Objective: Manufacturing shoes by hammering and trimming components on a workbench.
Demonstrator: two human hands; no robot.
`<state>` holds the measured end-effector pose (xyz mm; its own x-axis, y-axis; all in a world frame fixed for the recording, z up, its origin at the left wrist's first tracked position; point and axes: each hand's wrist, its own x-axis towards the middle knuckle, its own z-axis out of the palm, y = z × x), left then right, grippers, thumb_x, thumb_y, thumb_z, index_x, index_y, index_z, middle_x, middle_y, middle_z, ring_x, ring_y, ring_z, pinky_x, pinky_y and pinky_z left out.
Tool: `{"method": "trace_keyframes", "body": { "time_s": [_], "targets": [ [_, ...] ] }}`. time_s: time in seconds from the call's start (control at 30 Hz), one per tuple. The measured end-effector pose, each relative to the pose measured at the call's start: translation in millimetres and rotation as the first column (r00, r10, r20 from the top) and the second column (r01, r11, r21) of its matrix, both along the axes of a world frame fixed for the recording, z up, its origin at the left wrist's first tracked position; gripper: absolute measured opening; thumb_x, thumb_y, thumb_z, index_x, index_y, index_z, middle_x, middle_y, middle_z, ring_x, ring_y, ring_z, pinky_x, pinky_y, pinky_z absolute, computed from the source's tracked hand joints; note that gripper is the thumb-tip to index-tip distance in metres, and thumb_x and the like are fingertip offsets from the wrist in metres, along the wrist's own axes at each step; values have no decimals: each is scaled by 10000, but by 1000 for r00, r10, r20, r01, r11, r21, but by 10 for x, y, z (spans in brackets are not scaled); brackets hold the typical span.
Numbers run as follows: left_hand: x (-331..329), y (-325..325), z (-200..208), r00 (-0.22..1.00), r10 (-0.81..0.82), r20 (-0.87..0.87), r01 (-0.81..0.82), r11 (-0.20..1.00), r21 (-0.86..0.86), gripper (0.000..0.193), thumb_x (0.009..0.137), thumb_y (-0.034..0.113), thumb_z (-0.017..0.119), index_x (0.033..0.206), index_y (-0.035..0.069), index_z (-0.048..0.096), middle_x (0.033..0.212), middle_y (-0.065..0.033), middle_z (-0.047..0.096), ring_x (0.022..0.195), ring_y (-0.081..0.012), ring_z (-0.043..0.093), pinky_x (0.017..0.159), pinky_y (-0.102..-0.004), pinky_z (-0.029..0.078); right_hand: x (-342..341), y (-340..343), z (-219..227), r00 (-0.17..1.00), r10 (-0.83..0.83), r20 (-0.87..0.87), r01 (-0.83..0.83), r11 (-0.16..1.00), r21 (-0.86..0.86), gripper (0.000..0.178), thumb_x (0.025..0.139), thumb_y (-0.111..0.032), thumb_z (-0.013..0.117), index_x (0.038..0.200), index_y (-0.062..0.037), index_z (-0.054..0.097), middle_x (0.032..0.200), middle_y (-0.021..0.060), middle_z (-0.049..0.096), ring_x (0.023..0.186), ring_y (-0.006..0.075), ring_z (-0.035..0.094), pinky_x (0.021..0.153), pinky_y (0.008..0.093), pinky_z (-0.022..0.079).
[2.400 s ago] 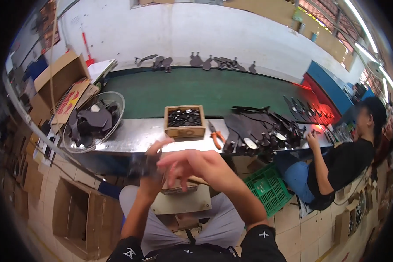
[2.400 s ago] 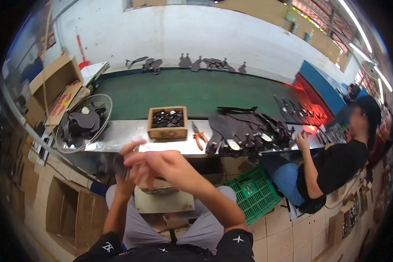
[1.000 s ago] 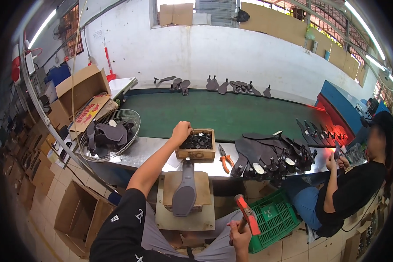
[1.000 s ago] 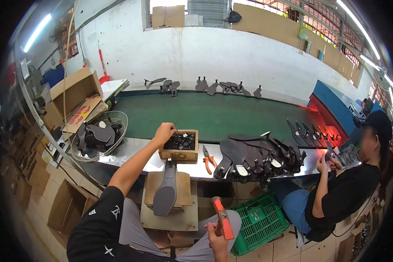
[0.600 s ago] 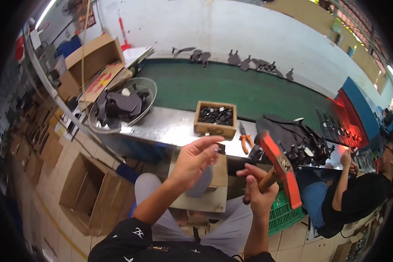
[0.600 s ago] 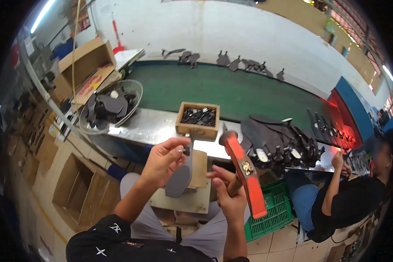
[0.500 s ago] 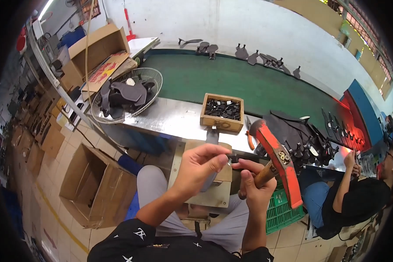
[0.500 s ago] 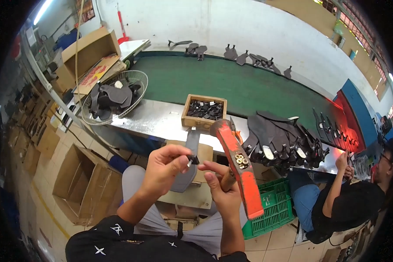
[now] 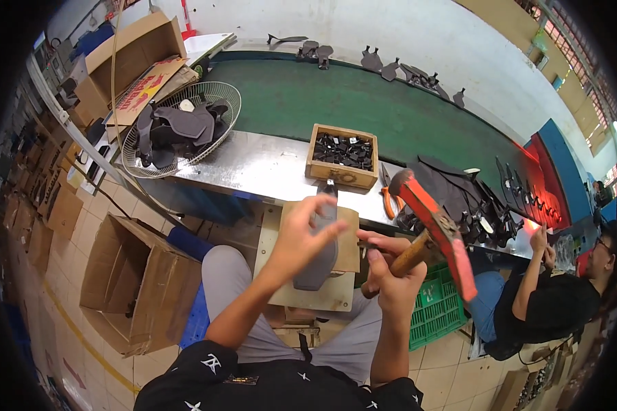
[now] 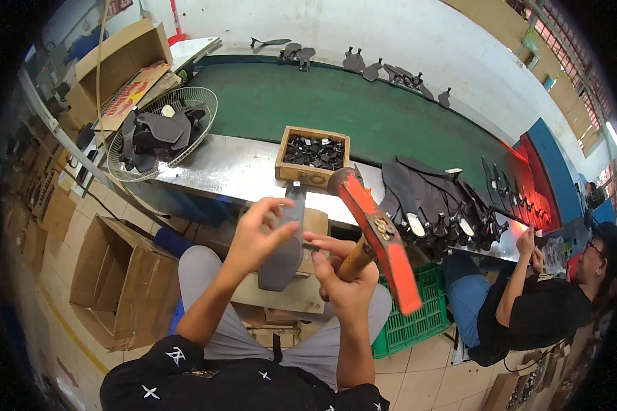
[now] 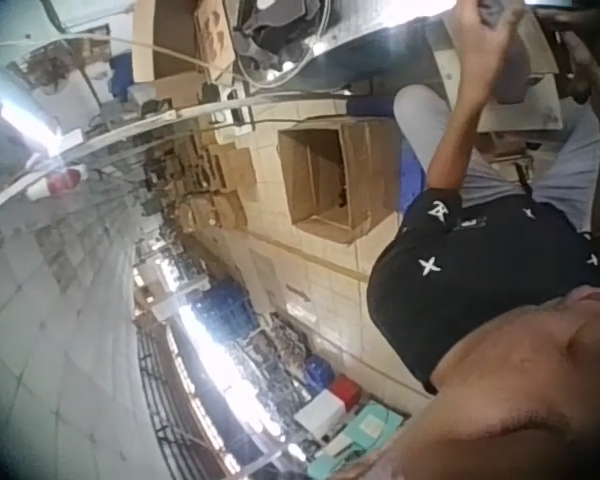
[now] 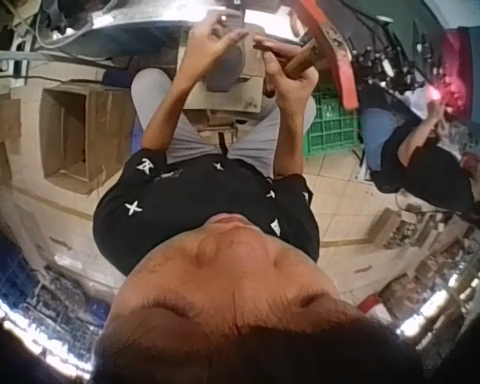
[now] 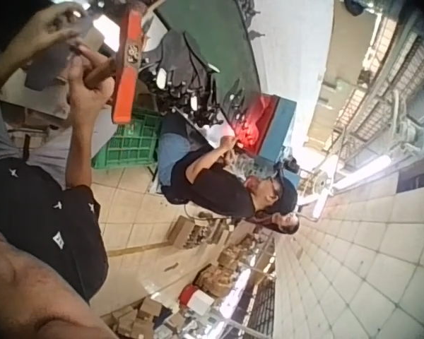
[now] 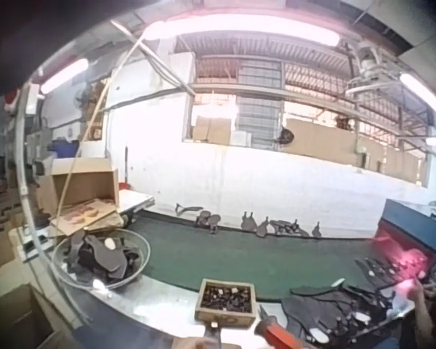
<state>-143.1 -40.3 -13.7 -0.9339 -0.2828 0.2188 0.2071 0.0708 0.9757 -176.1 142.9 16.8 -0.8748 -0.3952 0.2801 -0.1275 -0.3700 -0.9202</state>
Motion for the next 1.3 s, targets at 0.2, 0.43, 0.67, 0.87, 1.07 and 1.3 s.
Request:
{"method": "trace_keyframes", "body": {
  "time_s": [0.2,0.43,0.67,0.87,1.07,1.3],
  "targets": [
    [-983,-744,-922,971,179,-161,-240,762,-601,428,798,289,774,1095,3,663,1077,-157,662,987,-343,603,884,-412,483,-472,-161,-404,998,-58,5,55,968,246,163,894,-29,682,1051,13,691,664,-20,595,443,11,438,392,191,291],
    [-732,-621,-730,980,131,-148,-192,803,-565,265,792,230,767,956,28,713,937,-125,693,960,-302,625,851,-395,500,-924,-322,-720,961,-29,-277,152,886,437,159,867,-85,730,1013,-23,735,790,13,682,684,48,586,626,221,458],
    [-271,-383,-794,986,98,-137,-155,846,-510,264,753,187,785,963,37,732,955,-136,702,947,-305,642,838,-389,512,-1004,-520,-953,898,159,-410,39,899,436,176,855,-36,728,1030,-18,726,895,59,733,796,117,673,726,245,513],
    [-264,-443,-951,988,116,-103,-151,871,-467,275,725,156,790,962,28,736,966,-139,705,943,-310,647,840,-391,515,-1026,-600,-1014,776,240,-584,16,917,398,227,758,-15,742,979,-22,689,939,101,728,778,197,704,698,273,538],
    [-252,-426,-877,983,70,-167,-142,871,-471,283,724,133,771,998,69,741,1003,-113,716,959,-306,651,858,-390,517,-1105,-547,-963,528,313,-789,95,902,421,275,713,-64,757,985,-69,715,1029,78,737,860,263,727,715,317,577],
    [-213,-427,-810,992,70,-106,-112,878,-465,282,763,174,747,1034,95,739,1051,-102,719,993,-315,648,896,-402,500,-1164,-532,-952,343,285,-895,204,908,367,262,719,-100,738,980,-98,726,1013,48,741,765,206,716,622,293,551]
  ]
}}
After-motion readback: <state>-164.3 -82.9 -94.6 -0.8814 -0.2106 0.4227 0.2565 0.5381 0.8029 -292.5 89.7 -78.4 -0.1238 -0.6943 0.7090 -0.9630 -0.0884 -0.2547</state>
